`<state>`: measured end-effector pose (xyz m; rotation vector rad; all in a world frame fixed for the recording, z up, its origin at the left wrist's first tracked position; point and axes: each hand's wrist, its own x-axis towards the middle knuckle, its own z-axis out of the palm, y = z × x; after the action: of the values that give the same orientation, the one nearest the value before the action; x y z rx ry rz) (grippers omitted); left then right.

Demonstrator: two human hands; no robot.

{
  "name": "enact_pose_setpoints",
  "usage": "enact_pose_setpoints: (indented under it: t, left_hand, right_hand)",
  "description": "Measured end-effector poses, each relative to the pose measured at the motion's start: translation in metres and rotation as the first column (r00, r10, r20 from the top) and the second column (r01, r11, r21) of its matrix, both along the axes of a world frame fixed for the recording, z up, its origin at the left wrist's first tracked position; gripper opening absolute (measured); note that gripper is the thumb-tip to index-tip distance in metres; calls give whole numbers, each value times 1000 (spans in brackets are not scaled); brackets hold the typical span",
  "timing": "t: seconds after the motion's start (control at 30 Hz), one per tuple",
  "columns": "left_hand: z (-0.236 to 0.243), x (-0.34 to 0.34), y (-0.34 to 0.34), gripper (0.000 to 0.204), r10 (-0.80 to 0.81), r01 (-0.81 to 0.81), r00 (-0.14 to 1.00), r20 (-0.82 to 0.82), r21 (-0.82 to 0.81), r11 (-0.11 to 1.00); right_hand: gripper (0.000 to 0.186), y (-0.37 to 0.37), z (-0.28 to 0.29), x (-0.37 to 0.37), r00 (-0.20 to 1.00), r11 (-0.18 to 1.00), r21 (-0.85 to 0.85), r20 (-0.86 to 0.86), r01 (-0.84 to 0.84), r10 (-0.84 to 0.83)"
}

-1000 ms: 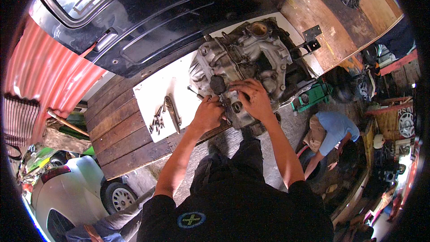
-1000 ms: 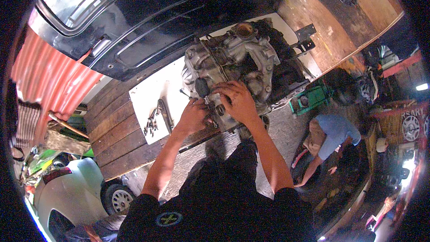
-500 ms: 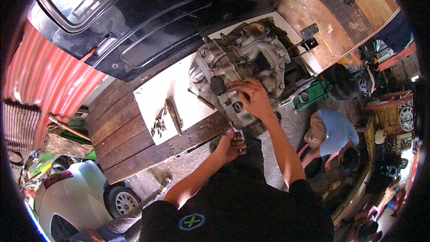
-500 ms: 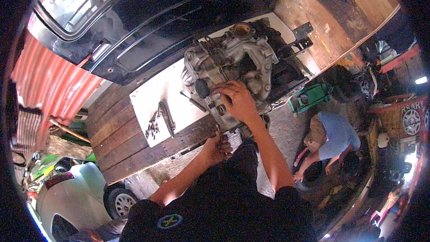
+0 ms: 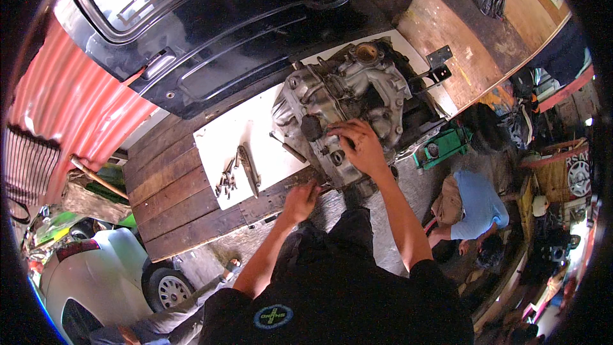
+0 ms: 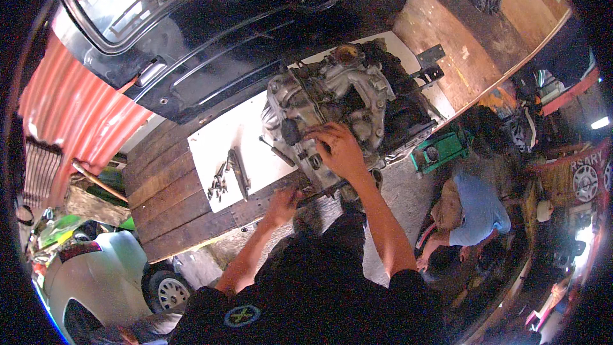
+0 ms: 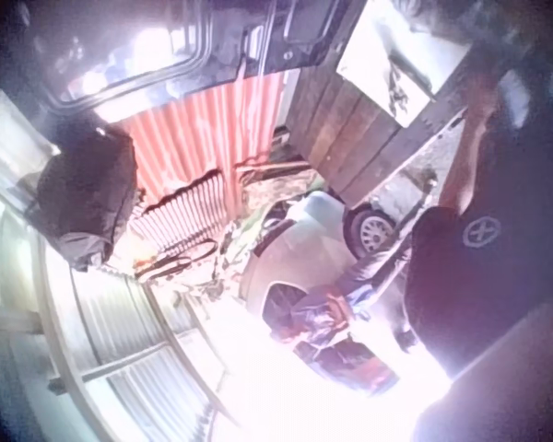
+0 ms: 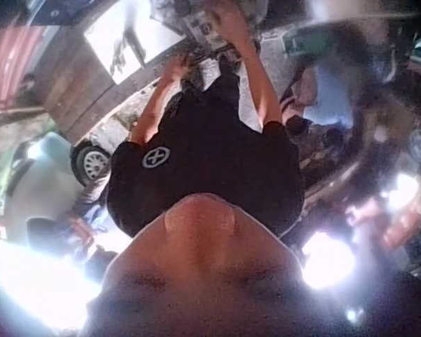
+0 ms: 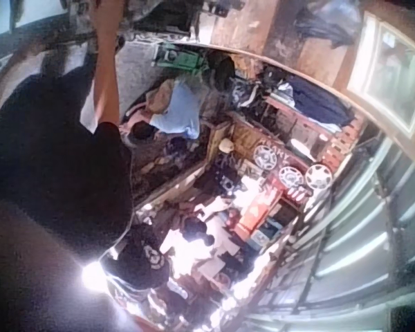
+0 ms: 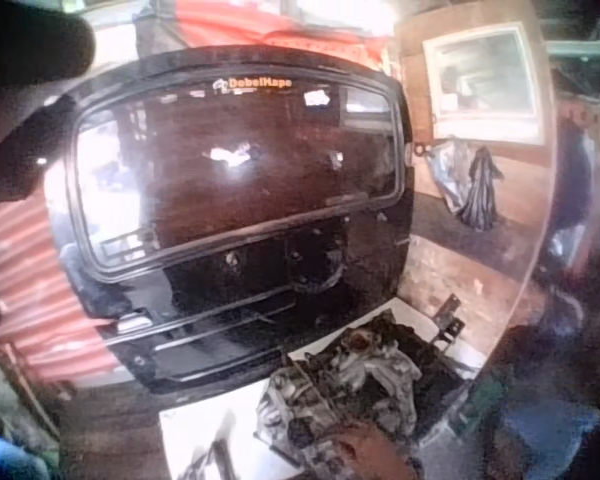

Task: The person uses a wrench to loosen and remove bolts from a car engine block resting on a wooden workbench. They place the removed bolts on a white sheet beside the engine and continue working on different bolt locations.

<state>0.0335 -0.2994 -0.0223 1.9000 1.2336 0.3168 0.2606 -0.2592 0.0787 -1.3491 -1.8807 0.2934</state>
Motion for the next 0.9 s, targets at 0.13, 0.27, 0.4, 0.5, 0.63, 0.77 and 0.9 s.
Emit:
enact_pose_setpoints:
  t: [0.13,0.27,0.4,0.5,0.63,0.77,0.9]
  left_hand:
    - [15,-12,28,19,-219,239,971,-95,378,895]
    - [43,-12,53,20,-325,405,913,-246,447,798]
    - [42,-4,60,16,-354,484,875,-331,568,666]
    - [45,1,66,20,-365,553,829,-424,524,648]
    - [64,0,69,12,-322,516,856,-404,630,581]
    - [67,-1,72,12,-318,524,848,-425,578,625]
    - [67,3,72,16,-340,551,829,-443,548,629]
  right_hand:
    - [21,-2,1,-1,1000,1000,-21,24,16,-15]
    - [22,-1,0,0,1000,1000,-16,4,-7,7]
    - [21,-1,-2,-1,998,1000,19,63,13,-15]
    - [20,-2,3,-1,998,1000,16,65,12,-13]
    - [20,0,-3,1,998,1000,28,63,11,-13]
    - [19,-1,3,-1,999,1000,22,54,-2,1]
    - [19,0,-1,0,999,1000,32,32,-2,1]
